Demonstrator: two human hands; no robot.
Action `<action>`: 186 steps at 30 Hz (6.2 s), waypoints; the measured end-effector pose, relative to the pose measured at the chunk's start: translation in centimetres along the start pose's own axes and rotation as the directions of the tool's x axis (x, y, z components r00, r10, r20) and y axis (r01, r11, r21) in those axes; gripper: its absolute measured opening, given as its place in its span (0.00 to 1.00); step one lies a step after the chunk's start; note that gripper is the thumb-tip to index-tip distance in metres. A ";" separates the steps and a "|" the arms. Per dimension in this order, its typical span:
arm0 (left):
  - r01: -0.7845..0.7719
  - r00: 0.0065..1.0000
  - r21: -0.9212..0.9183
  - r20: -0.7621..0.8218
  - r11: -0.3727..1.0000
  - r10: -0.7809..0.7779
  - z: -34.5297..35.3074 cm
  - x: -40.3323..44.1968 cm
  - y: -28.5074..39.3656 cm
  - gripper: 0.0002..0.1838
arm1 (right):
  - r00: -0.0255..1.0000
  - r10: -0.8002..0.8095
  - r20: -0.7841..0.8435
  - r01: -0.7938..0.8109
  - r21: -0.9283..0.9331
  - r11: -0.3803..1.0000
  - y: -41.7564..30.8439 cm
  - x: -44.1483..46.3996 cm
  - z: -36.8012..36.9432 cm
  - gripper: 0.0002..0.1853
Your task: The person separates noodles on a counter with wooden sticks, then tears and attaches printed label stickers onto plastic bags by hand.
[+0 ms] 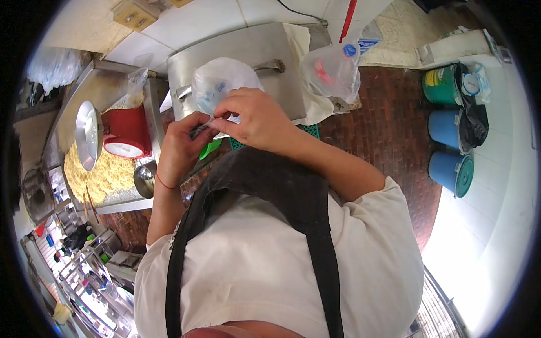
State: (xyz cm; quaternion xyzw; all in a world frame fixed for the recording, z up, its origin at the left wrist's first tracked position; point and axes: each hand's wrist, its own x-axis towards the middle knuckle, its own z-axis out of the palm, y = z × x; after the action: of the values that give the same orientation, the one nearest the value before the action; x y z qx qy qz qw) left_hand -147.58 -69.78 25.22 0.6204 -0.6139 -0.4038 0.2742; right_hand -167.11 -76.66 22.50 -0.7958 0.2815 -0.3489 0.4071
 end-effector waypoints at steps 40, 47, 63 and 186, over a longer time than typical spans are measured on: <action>-0.011 0.996 0.051 -0.090 0.999 0.016 0.7 1.8 2.3 0.07 | 0.988 -0.119 -0.094 0.105 -0.142 0.984 0.3 1.3 -1.9 0.06; 0.026 0.997 0.029 -0.077 0.999 -0.023 0.7 1.7 2.5 0.10 | 0.985 -0.137 -0.101 0.123 -0.130 0.984 1.1 0.9 -2.0 0.05; -0.366 0.929 0.346 0.089 0.864 0.358 -5.4 8.3 3.1 0.17 | 0.888 0.408 -0.212 -0.342 0.288 0.894 2.9 -2.1 -3.5 0.10; 0.296 0.952 -0.397 0.050 0.869 -0.301 26.2 23.8 -7.1 0.17 | 0.757 0.502 -0.418 -0.191 0.593 0.782 34.3 -11.5 -13.4 0.12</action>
State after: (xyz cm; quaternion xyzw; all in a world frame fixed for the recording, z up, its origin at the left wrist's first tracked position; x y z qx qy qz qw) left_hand -167.58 -88.40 1.68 0.6413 -0.4132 -0.5539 0.3336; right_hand -190.15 -91.83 -4.52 -0.4501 0.4311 -0.5411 0.5646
